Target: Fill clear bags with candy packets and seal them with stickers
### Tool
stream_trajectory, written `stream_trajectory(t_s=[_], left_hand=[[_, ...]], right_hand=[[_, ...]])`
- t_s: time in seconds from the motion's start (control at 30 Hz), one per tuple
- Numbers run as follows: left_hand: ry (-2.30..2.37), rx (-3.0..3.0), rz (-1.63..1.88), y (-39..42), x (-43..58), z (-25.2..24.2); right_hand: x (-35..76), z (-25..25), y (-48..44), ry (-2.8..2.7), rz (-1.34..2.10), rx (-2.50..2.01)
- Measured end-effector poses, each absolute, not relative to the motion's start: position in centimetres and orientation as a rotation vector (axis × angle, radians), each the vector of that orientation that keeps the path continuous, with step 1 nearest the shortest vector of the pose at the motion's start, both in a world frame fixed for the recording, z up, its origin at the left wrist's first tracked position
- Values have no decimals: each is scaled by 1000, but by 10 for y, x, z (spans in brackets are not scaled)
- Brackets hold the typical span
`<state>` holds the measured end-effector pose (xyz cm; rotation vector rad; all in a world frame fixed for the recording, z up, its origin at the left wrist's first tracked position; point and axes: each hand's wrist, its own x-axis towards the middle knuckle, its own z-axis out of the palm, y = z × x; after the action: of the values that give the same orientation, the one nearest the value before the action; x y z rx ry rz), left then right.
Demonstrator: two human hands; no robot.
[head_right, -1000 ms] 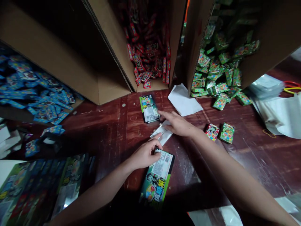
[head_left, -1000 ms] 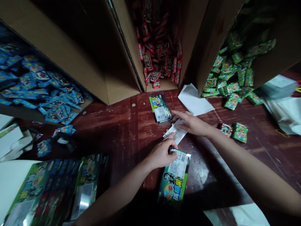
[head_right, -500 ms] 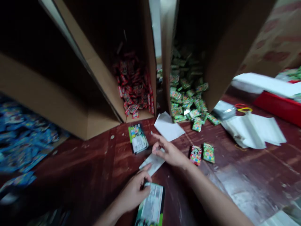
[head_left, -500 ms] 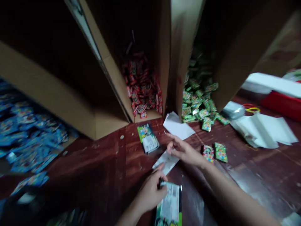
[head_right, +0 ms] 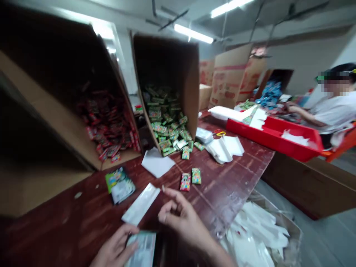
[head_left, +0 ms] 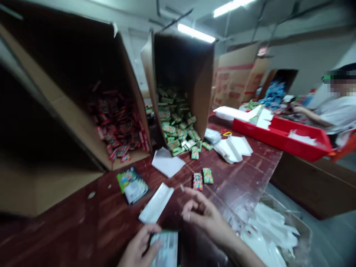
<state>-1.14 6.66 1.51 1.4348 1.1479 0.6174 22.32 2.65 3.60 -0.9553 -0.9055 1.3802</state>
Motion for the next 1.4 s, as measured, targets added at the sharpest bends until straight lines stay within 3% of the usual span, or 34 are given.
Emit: stream_trajectory(t_s=[0.13, 0.27, 0.4, 0.57, 0.7, 0.77, 0.97, 1.07, 1.23, 1.4], left_hand=[[1013, 1478, 617, 51, -3, 12], [1005, 1476, 661, 44, -3, 8], [966, 1425, 695, 35, -4, 7], [945, 1387, 717, 29, -8, 5], [948, 1368, 769, 25, -16, 1], [918, 1355, 806, 22, -19, 0], [930, 1204, 865, 15, -35, -2], [1017, 1072, 998, 20, -56, 4], [1162, 714, 1439, 31, -87, 21], [1066, 555, 1463, 11, -65, 18]], right_hand=[[226, 46, 18, -985, 1383, -1065], [214, 33, 15, -1105, 1576, -1080], [198, 20, 12, -1219, 1561, -1090], [186, 9, 9, -1411, 1297, -1183], [178, 0, 0, -1769, 618, -1301], [172, -4, -5, -1888, 439, -1299], [152, -3, 2, -1975, 704, -1312], [154, 0, 8, -1847, 838, -1247], [157, 1, 1, -1101, 831, -1257], [136, -6, -2, -818, 932, -1250]])
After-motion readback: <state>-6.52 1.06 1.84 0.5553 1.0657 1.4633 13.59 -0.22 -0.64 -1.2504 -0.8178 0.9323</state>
